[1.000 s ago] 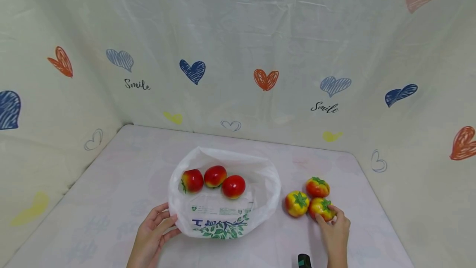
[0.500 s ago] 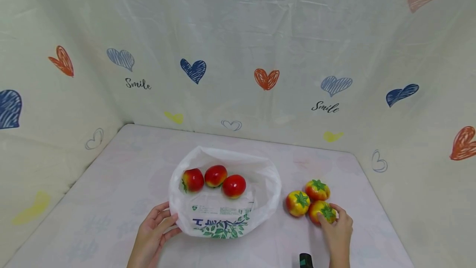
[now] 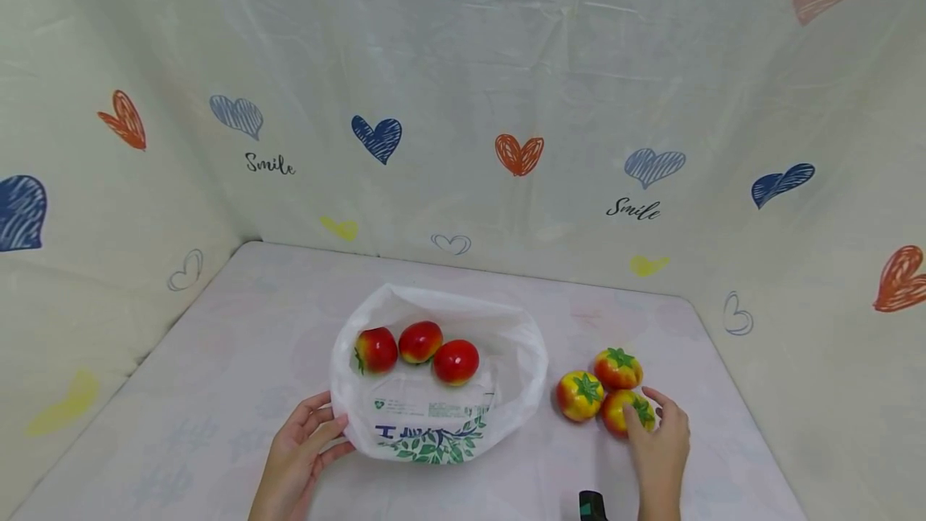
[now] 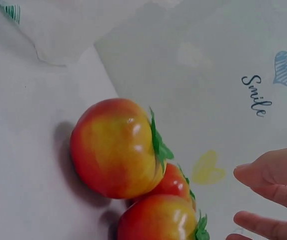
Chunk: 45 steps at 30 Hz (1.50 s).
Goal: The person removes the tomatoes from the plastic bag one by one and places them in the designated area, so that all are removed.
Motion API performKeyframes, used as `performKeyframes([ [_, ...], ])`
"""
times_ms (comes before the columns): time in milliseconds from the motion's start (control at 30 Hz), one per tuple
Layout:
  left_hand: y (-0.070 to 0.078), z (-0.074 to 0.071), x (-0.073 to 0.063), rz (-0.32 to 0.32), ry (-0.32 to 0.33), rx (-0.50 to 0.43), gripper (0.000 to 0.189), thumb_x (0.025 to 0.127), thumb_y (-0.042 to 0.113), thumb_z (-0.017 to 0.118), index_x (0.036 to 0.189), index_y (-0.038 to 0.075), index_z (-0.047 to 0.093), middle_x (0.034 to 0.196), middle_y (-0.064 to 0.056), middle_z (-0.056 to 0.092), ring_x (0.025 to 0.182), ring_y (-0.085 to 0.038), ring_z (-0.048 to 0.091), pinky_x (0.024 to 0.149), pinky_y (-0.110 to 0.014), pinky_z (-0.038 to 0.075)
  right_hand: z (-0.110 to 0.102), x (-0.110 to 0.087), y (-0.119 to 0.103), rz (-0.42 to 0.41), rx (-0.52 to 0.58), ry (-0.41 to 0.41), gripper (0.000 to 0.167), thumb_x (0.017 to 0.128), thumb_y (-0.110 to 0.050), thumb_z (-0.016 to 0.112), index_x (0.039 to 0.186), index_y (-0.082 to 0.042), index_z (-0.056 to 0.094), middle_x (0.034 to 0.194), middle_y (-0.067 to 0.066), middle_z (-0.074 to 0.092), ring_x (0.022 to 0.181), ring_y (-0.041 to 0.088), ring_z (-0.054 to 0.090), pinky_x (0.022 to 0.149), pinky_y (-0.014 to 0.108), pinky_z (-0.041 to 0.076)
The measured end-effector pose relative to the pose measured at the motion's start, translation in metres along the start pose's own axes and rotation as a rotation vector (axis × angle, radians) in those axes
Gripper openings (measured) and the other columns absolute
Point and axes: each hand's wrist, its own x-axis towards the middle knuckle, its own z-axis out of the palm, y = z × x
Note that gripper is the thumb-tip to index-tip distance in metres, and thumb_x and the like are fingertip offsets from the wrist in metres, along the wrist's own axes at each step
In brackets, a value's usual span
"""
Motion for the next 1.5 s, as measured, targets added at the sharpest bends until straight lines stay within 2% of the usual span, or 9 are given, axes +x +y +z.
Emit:
performKeyframes([
  [133,0.000,0.000,0.000,-0.002,0.002,-0.003,0.058,0.090,0.022,0.061,0.139,0.008,0.031,0.105,0.003,0.056,0.088,-0.012,0.060,0.081,-0.028,0.056,0.013,0.009,0.012,-0.020,0.030,0.039,0.046,0.090,-0.035,0.057,0.132,-0.019,0.047,0.137,0.013,0.040,0.124,0.034,0.037,0.103,0.053,0.035],
  [333,0.000,0.000,0.000,-0.003,0.003,-0.005,0.058,0.090,0.021,0.060,0.139,0.008,0.031,0.105,0.003,0.056,0.088,-0.012,0.060,0.081,-0.028,0.056,-0.010,-0.032,-0.059,-0.057,0.181,0.020,0.040,0.090,-0.029,0.060,0.125,-0.011,0.052,0.128,0.014,0.049,0.121,0.032,0.044,0.105,0.039,0.039],
  [433,0.000,0.000,0.000,-0.002,0.003,-0.005,0.058,0.090,0.020,0.060,0.139,0.008,0.031,0.104,0.002,0.056,0.087,-0.012,0.060,0.081,-0.028,0.056,-0.019,-0.053,-0.090,-0.169,0.227,0.043,0.033,0.090,-0.020,0.061,0.119,-0.004,0.056,0.117,0.014,0.056,0.111,0.026,0.052,0.099,0.016,0.042],
  [567,0.000,0.000,0.000,-0.003,0.006,-0.005,0.058,0.091,0.020,0.060,0.139,0.007,0.031,0.104,0.002,0.056,0.087,-0.012,0.060,0.080,-0.028,0.056,-0.023,-0.068,-0.114,-0.299,0.292,0.054,0.025,0.086,-0.004,0.064,0.110,0.002,0.060,0.107,0.014,0.062,0.096,0.003,0.057,0.085,-0.002,0.038],
  [667,-0.001,-0.001,0.000,-0.004,0.008,-0.001,0.057,0.091,0.019,0.059,0.139,0.008,0.031,0.105,0.002,0.056,0.088,-0.012,0.060,0.081,-0.028,0.056,-0.019,-0.072,-0.121,-0.349,0.331,0.049,0.024,0.082,0.002,0.066,0.106,0.002,0.062,0.105,0.011,0.062,0.091,-0.011,0.051,0.083,-0.002,0.039],
  [767,-0.001,-0.001,0.000,-0.002,0.006,0.002,0.057,0.091,0.020,0.059,0.139,0.008,0.030,0.107,0.001,0.056,0.089,-0.013,0.060,0.081,-0.029,0.056,-0.015,-0.076,-0.126,-0.364,0.342,0.016,0.024,0.083,0.000,0.066,0.106,-0.001,0.062,0.106,0.007,0.061,0.092,-0.014,0.050,0.083,-0.001,0.040],
  [1000,-0.001,-0.002,0.001,-0.008,0.008,-0.001,0.059,0.090,0.021,0.061,0.139,0.007,0.030,0.109,0.000,0.056,0.090,-0.014,0.060,0.082,-0.029,0.056,-0.006,-0.087,-0.138,-0.411,0.388,-0.080,0.024,0.082,-0.003,0.068,0.105,-0.004,0.063,0.108,0.005,0.062,0.098,-0.010,0.053,0.086,0.004,0.043],
  [1267,-0.001,-0.002,0.001,-0.009,0.007,-0.003,0.057,0.091,0.020,0.060,0.139,0.008,0.030,0.107,0.001,0.056,0.089,-0.012,0.060,0.081,-0.028,0.056,0.010,-0.107,-0.156,-0.489,0.432,-0.202,0.023,0.082,-0.008,0.070,0.105,-0.010,0.065,0.110,-0.002,0.064,0.106,-0.003,0.054,0.094,0.004,0.036],
  [1500,-0.002,-0.003,0.002,-0.011,0.009,-0.013,0.057,0.090,0.020,0.060,0.138,0.008,0.031,0.107,0.002,0.057,0.089,-0.012,0.061,0.081,-0.028,0.056,0.022,-0.122,-0.164,-0.575,0.408,-0.196,0.022,0.081,-0.009,0.070,0.102,-0.016,0.066,0.116,-0.004,0.062,0.113,0.008,0.054,0.096,0.005,0.034],
])
